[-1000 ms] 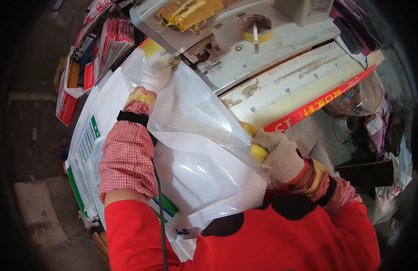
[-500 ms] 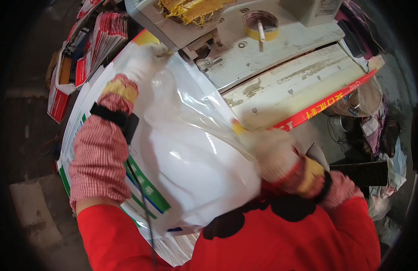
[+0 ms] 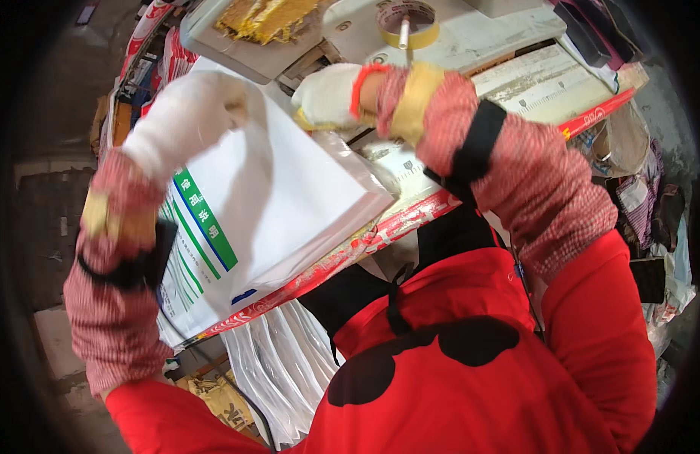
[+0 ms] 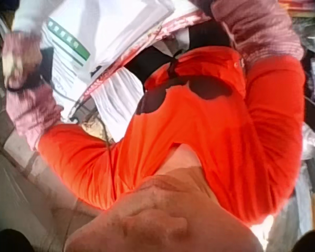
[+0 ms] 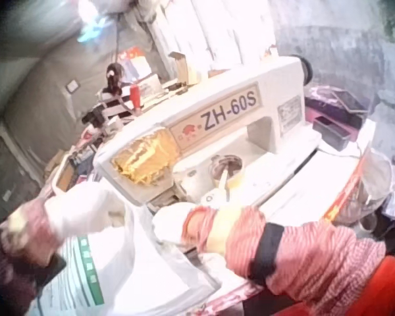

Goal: Sealing the edges of large plastic fertilizer bags using an industrial ultrasonic sealing machine.

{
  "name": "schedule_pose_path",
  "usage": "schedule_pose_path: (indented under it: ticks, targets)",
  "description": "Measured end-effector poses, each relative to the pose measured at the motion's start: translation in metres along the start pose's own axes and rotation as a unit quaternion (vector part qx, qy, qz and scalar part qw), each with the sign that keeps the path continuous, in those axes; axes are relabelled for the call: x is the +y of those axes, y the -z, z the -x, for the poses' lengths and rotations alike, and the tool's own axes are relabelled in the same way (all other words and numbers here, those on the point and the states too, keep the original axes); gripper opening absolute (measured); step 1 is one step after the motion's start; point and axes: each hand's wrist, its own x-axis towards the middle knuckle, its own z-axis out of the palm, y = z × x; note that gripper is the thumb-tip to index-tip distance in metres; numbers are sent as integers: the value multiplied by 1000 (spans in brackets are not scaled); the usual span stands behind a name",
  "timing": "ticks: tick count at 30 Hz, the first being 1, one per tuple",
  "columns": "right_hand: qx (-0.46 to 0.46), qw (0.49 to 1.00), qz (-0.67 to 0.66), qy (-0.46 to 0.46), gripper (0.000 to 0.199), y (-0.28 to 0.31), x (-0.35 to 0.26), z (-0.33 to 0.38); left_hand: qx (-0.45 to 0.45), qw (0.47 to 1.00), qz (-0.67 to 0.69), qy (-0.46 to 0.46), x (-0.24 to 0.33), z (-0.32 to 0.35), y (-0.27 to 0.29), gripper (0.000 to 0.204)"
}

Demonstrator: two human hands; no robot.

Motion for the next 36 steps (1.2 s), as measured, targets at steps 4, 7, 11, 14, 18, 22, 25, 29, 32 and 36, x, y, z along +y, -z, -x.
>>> schedule_pose_path:
  ticks: [4,7,11,14,18,22,25,29,32,36]
  targets:
    - [34,985,-167,1,25,-13,42,-21,166,954,-81,-235,94,7,13,18]
    - [39,991,-119,38,25,-31,53,-51,2,970,-157,-184,140,-12,8,29]
    - [-39,988,-126,78,34,-27,49,-46,-314,924,-123,-179,161,-14,-2,37]
    - [115,962,-29,247,22,-12,34,-19,-409,898,-48,-153,149,10,19,41]
    - [65,970,61,225,13,2,19,4,-411,911,19,4,122,31,74,34]
    - [72,963,-214,144,13,4,16,10,-294,865,329,238,111,25,83,30]
    - [42,978,-169,116,15,-3,21,11,-226,867,404,186,107,21,73,30]
    - [114,964,-201,129,16,-12,27,6,-243,877,376,177,99,23,76,24]
    - [145,961,-147,186,16,-15,26,1,-304,911,238,144,96,18,78,24]
    - [51,988,-118,79,13,-4,14,1,-227,968,28,106,103,2,57,18]
